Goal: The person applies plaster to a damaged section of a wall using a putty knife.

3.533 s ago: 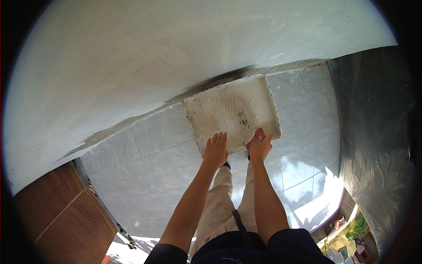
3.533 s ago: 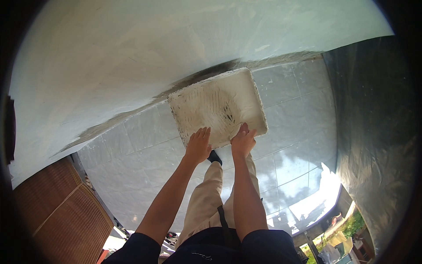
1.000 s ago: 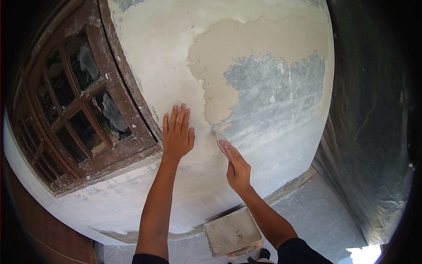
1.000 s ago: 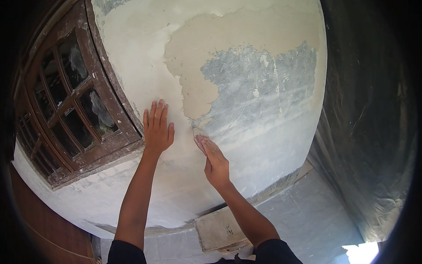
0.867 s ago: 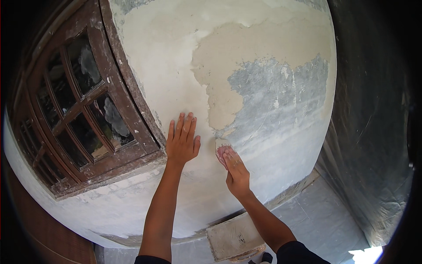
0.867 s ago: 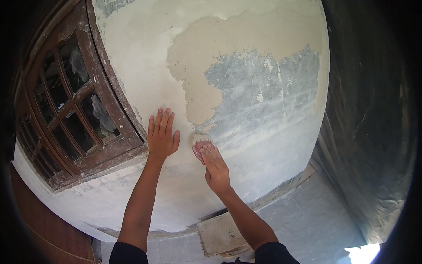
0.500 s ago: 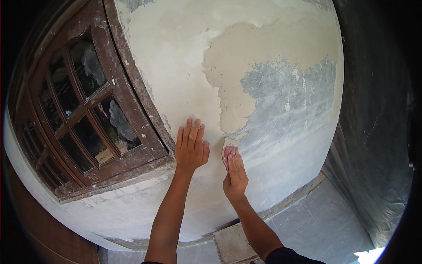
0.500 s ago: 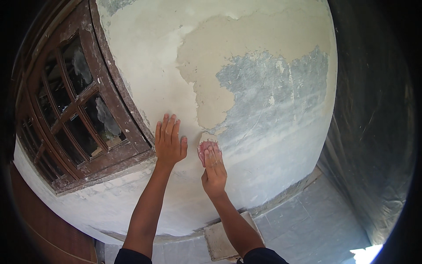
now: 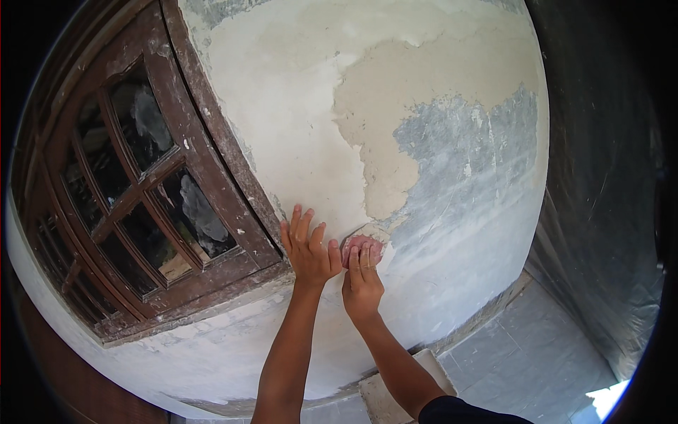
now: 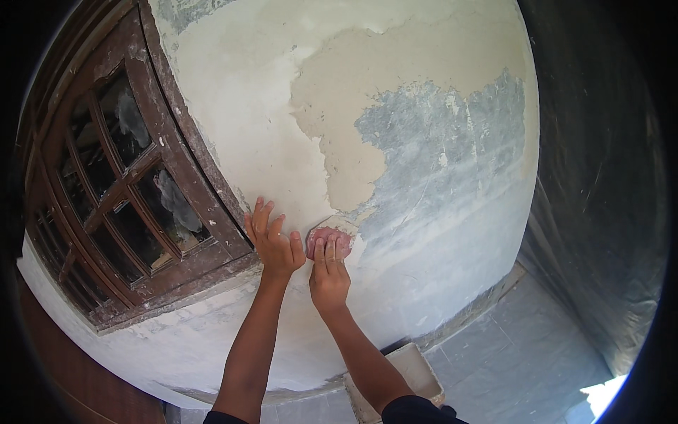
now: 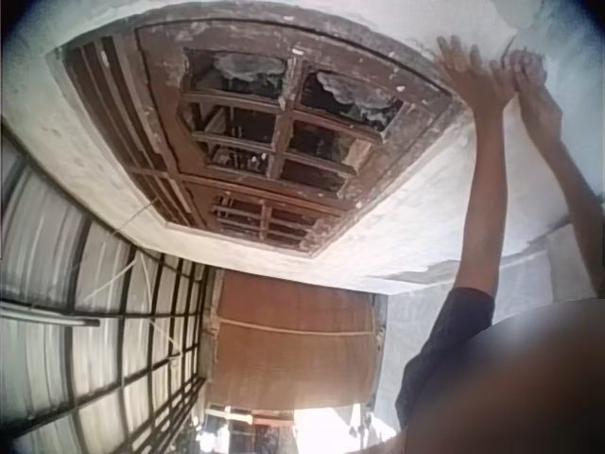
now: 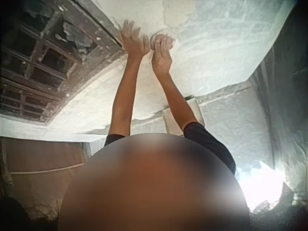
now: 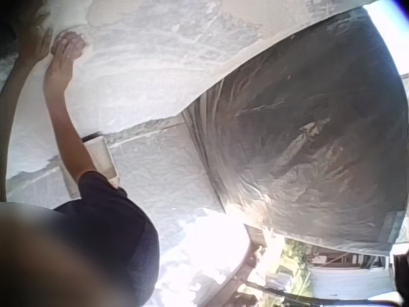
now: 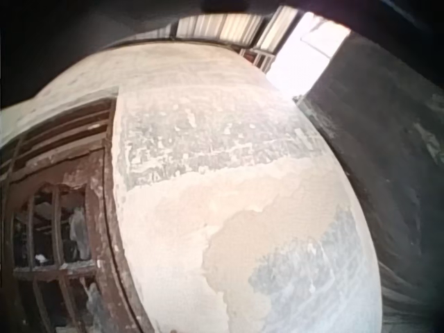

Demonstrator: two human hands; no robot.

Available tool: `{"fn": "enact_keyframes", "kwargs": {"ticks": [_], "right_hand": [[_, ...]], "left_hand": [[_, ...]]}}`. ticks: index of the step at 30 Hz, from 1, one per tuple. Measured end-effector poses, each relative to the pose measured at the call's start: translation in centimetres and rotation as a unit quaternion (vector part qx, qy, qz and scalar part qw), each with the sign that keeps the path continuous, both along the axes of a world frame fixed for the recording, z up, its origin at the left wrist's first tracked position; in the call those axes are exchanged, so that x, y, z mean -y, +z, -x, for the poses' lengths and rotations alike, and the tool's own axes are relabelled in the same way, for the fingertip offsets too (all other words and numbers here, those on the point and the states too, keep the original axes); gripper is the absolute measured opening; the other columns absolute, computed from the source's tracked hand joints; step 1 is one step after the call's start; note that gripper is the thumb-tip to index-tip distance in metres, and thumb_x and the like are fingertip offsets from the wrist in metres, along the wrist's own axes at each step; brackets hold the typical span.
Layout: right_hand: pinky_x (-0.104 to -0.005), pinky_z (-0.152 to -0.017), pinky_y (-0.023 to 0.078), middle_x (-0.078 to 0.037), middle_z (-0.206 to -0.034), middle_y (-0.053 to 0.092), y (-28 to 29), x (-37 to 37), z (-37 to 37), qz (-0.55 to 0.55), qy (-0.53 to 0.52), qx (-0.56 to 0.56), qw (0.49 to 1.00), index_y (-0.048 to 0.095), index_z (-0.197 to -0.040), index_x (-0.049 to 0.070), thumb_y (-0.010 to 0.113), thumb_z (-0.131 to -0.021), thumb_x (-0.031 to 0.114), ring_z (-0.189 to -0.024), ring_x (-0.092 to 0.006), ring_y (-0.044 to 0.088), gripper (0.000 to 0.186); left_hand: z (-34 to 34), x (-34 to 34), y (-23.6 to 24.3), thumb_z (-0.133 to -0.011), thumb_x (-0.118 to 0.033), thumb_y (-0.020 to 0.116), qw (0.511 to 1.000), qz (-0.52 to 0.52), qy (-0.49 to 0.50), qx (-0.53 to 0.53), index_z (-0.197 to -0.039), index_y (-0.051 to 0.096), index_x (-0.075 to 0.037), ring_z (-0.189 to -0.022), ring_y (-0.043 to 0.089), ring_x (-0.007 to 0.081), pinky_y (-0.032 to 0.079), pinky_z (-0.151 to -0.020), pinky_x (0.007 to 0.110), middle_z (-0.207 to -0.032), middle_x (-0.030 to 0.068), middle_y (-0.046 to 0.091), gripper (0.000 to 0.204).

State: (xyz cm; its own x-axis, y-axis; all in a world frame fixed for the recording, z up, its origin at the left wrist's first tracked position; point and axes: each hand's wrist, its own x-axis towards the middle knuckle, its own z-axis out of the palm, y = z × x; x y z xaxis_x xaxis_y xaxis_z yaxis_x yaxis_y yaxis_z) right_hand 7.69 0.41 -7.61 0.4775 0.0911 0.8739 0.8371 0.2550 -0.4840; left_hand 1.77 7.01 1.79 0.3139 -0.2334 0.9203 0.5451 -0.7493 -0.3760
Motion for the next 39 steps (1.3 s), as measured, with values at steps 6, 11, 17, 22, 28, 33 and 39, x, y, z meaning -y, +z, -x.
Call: {"fn": "enact_keyframes", "kwargs": {"ticks": [6,11,17,22,28,33,39], "right_hand": [[-0.0442,-0.095,0.05,-0.028,-0.128,0.055,-0.8,0.2,-0.1,0.013,-0.007,0.027,1.0,0.055,-0.128,-0.003,0.058,-0.08,-0.005,-0.118,-0.0426,0.056,0.048],[-0.0448,-0.095,0.05,-0.026,-0.121,0.06,-1.3,3.1,0.2,0.041,0.035,0.033,0.998,0.061,-0.12,-0.004,0.059,-0.074,-0.011,-0.114,-0.0397,0.059,0.047],[-0.042,-0.091,0.051,-0.021,-0.109,0.066,-0.7,7.8,-4.0,0.014,0.119,0.034,0.992,0.061,-0.119,-0.001,0.057,-0.075,-0.012,-0.106,-0.038,0.062,0.045],[-0.0375,-0.079,0.051,-0.018,-0.099,0.067,3.3,8.9,-10.0,0.022,0.16,-0.021,0.987,0.06,-0.112,0.0,0.052,-0.085,-0.011,-0.09,-0.0345,0.065,0.03],[-0.0362,-0.077,0.051,-0.018,-0.098,0.065,7.0,7.6,-15.5,0.066,0.265,0.05,0.961,0.055,-0.116,-0.001,0.05,-0.084,-0.013,-0.09,-0.0349,0.064,0.035],[-0.0359,-0.076,0.051,-0.019,-0.1,0.062,9.8,5.9,-17.0,0.056,0.216,0.226,0.948,0.054,-0.115,-0.001,0.051,-0.082,-0.014,-0.088,-0.0347,0.062,0.036],[-0.0385,-0.07,0.049,-0.019,-0.092,0.06,10.5,6.2,-16.4,0.065,0.233,0.229,0.943,0.055,-0.112,-0.002,0.051,-0.079,-0.016,-0.081,-0.0355,0.059,0.036]], "left_hand": [[-0.1,0.2,0.1,-0.092,-0.023,0.044,1.0,0.0,0.003,-0.014,-0.117,0.044,-0.008,-0.129,0.043,0.0424,0.02,-0.11,0.058,-0.133,0.0191,0.048,0.03],[-0.2,0.2,0.2,-0.091,-0.023,0.045,1.0,-0.009,0.011,-0.015,-0.117,0.044,-0.007,-0.129,0.044,0.0425,0.022,-0.109,0.059,-0.133,0.0198,0.048,0.03],[-0.1,0.2,0.1,-0.091,-0.024,0.046,0.999,0.001,0.042,-0.018,-0.117,0.045,-0.007,-0.131,0.042,0.0416,0.021,-0.109,0.059,-0.133,0.0192,0.048,0.031],[-0.3,1.4,0.8,-0.089,-0.021,0.051,0.995,0.006,0.083,-0.057,-0.117,0.045,-0.006,-0.135,0.035,0.0413,0.018,-0.109,0.062,-0.135,0.0187,0.043,0.033],[-2.1,1.4,5.1,-0.085,-0.018,0.056,0.994,-0.021,0.043,-0.1,-0.118,0.046,-0.008,-0.134,0.036,0.0419,0.024,-0.109,0.061,-0.135,0.018,0.043,0.035],[-2.9,1.4,4.9,-0.083,-0.017,0.058,0.995,-0.041,0.051,-0.074,-0.119,0.043,-0.011,-0.132,0.042,0.0402,0.03,-0.109,0.056,-0.134,0.0162,0.047,0.039],[-2.9,1.1,5.0,-0.084,-0.017,0.057,0.995,-0.035,0.051,-0.075,-0.117,0.043,-0.009,-0.131,0.043,0.0413,0.032,-0.108,0.056,-0.132,0.0181,0.047,0.037]]}}
